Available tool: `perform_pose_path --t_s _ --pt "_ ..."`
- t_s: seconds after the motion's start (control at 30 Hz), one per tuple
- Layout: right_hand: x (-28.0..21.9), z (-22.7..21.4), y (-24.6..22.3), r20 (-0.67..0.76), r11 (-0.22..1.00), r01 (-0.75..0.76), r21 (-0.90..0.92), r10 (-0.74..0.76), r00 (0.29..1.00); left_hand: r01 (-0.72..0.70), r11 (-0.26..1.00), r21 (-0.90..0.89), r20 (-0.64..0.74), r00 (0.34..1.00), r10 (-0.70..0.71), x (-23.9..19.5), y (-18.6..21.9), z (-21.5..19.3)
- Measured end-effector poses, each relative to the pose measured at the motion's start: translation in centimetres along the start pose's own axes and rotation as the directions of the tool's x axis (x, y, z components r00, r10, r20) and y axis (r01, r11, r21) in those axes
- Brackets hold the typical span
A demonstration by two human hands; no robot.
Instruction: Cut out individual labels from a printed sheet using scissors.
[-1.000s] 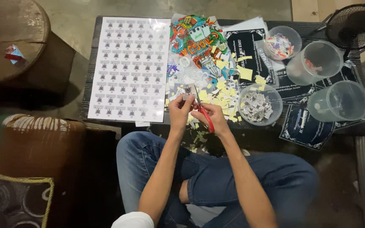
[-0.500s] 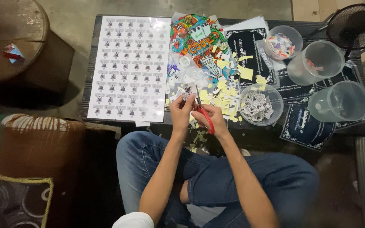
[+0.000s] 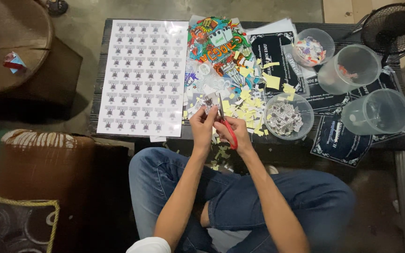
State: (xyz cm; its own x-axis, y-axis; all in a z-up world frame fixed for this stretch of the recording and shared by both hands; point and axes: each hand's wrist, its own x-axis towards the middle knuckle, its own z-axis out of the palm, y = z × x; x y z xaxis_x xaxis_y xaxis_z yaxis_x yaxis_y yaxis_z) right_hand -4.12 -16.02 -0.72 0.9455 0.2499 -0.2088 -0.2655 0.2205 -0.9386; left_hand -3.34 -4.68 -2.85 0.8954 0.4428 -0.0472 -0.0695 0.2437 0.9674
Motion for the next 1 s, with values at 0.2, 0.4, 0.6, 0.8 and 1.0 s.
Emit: perform_pose_path --t_s 0.2,0.4,0.6,0.8,1.0 --pt "0.2 -0.2 0.9 -0.026 1.0 0.0 0.019 0.0 1.0 -0.017 1.0 0.021 -0.001 1.0 0.017 0.1 -1.2 -0.2" --pt "-0.2 0.4 -0.6 0.047 0.999 -0.011 0.03 0.01 0.999 -0.006 0.999 0.047 0.007 1.0 0.006 0.8 -1.2 -1.1" --pt "-0.2 0.7 -1.1 0.062 0.999 -0.019 0.028 0.017 0.998 -0.005 0.998 0.07 0.019 1.0 0.003 0.5 0.9 -0.8" --pt "0.3 0.0 1.4 0.021 0.991 -0.036 0.125 0.034 0.999 0.015 0.999 0.048 0.024 1.0 -0.016 0.5 0.1 -0.4" --pt "0.0 0.3 0.4 0.011 0.992 -0.064 0.112 0.063 0.998 0.031 0.998 0.057 0.023 0.999 -0.032 0.7 0.1 -0.5"
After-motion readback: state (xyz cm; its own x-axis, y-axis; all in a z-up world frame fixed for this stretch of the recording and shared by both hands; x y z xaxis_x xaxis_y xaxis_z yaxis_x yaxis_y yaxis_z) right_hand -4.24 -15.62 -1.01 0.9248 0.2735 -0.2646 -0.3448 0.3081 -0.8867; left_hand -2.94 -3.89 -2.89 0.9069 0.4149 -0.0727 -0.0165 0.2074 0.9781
